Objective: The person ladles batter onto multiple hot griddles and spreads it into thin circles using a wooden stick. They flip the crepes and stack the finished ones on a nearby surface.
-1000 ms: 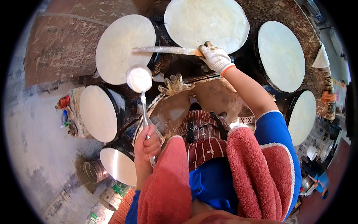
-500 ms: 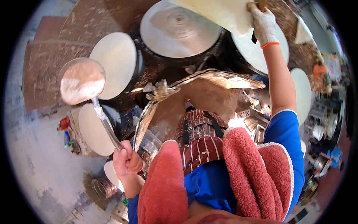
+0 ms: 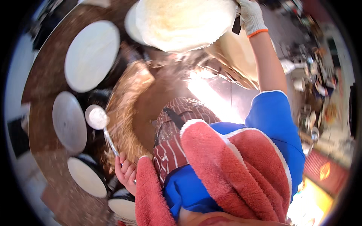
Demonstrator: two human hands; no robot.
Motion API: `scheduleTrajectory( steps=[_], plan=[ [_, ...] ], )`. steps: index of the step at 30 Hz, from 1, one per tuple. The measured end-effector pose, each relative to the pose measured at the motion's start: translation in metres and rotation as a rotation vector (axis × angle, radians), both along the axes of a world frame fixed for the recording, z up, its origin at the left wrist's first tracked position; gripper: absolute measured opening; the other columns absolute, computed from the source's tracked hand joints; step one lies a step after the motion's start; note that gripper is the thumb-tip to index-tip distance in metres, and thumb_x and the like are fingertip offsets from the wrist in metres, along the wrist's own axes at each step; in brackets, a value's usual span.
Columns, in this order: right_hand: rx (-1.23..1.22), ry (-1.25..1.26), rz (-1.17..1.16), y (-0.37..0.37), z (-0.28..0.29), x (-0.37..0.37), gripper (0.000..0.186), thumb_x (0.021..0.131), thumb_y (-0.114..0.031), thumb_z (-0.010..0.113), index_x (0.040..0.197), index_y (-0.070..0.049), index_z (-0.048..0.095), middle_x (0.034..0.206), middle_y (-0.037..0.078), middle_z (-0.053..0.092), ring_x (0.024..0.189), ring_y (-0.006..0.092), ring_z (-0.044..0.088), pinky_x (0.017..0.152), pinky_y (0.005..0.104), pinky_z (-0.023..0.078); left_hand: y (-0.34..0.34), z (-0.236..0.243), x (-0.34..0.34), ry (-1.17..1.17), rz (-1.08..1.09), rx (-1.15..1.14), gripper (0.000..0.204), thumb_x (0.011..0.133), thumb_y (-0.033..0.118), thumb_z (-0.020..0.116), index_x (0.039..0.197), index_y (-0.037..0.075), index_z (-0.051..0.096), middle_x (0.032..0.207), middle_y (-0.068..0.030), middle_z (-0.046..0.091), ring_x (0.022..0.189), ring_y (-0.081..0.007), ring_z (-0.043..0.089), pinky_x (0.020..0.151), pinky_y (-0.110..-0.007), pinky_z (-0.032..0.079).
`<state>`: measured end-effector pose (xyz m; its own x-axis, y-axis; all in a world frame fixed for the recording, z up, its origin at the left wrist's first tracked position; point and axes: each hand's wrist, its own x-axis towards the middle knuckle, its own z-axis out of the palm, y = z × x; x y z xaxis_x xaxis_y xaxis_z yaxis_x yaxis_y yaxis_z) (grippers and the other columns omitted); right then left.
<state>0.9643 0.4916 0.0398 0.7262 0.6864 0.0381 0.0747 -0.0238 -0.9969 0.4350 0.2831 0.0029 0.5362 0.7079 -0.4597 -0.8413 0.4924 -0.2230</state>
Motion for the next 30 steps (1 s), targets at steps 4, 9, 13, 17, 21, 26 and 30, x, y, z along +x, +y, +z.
scheduleTrajectory(
  steps=[4,9,13,17,21,26,30],
  plan=[
    [0.114,0.180,-0.254,-0.140,-0.031,0.125,0.030,0.079,-0.018,0.066,0.099,0.004,0.058,0.075,0.007,0.062,0.061,0.0149,0.058,0.053,0.0274,0.047,0.014,0.004,0.049,-0.036,-0.145,0.030,0.027,0.100,0.028,0.025,0.082,0.010,0.032,0.052,0.0058,0.025,0.037,-0.0045,0.025,0.034,-0.021,0.026],
    [-0.029,0.202,-0.768,-0.275,-0.135,0.177,0.021,0.077,-0.014,0.065,0.089,0.000,0.055,0.061,0.003,0.048,0.040,0.0123,0.041,0.036,0.0285,0.032,0.035,0.002,0.092,0.019,-0.251,0.030,0.027,0.100,0.027,0.026,0.081,0.009,0.033,0.051,0.0064,0.024,0.036,-0.0035,0.023,0.033,-0.020,0.027],
    [-0.150,0.365,-0.952,-0.296,-0.188,0.168,0.015,0.077,-0.012,0.063,0.084,-0.001,0.055,0.053,0.002,0.043,0.038,0.0115,0.037,0.035,0.0278,0.029,0.038,0.016,0.122,0.101,-0.249,0.003,0.027,0.100,0.026,0.027,0.081,0.009,0.033,0.050,0.0067,0.023,0.035,-0.0030,0.023,0.032,-0.019,0.028],
    [-0.170,0.446,-0.937,-0.300,-0.195,0.159,0.016,0.077,-0.012,0.062,0.086,-0.001,0.056,0.054,0.001,0.043,0.038,0.0114,0.037,0.035,0.0277,0.028,0.038,0.013,0.137,0.123,-0.272,0.019,0.026,0.100,0.025,0.027,0.081,0.009,0.033,0.050,0.0069,0.023,0.035,-0.0029,0.023,0.031,-0.019,0.028],
    [-0.217,0.427,-0.913,-0.305,-0.200,0.150,0.014,0.078,-0.011,0.063,0.086,-0.003,0.055,0.054,0.000,0.042,0.036,0.0104,0.033,0.033,0.0270,0.025,0.029,0.016,0.150,0.163,-0.171,-0.025,0.025,0.100,0.025,0.027,0.082,0.009,0.033,0.050,0.0061,0.025,0.034,-0.0028,0.024,0.031,-0.019,0.028],
    [-0.406,0.274,-0.817,-0.290,-0.190,0.128,0.025,0.088,-0.021,0.053,0.103,-0.002,0.059,0.096,0.001,0.057,0.088,0.0176,0.054,0.074,0.0325,0.043,0.012,0.008,0.126,0.072,-0.031,-0.082,0.024,0.100,0.024,0.028,0.082,0.009,0.033,0.050,0.0046,0.027,0.033,-0.0055,0.028,0.030,-0.021,0.027],
    [-0.601,-0.105,-0.413,-0.239,-0.153,0.104,0.037,0.092,-0.034,0.044,0.111,-0.004,0.055,0.098,0.002,0.058,0.092,0.0183,0.054,0.082,0.0336,0.042,-0.032,-0.008,0.089,-0.004,0.080,-0.074,0.026,0.099,0.027,0.028,0.081,0.010,0.034,0.049,0.0034,0.029,0.031,-0.0072,0.027,0.028,-0.022,0.026]
  ],
)
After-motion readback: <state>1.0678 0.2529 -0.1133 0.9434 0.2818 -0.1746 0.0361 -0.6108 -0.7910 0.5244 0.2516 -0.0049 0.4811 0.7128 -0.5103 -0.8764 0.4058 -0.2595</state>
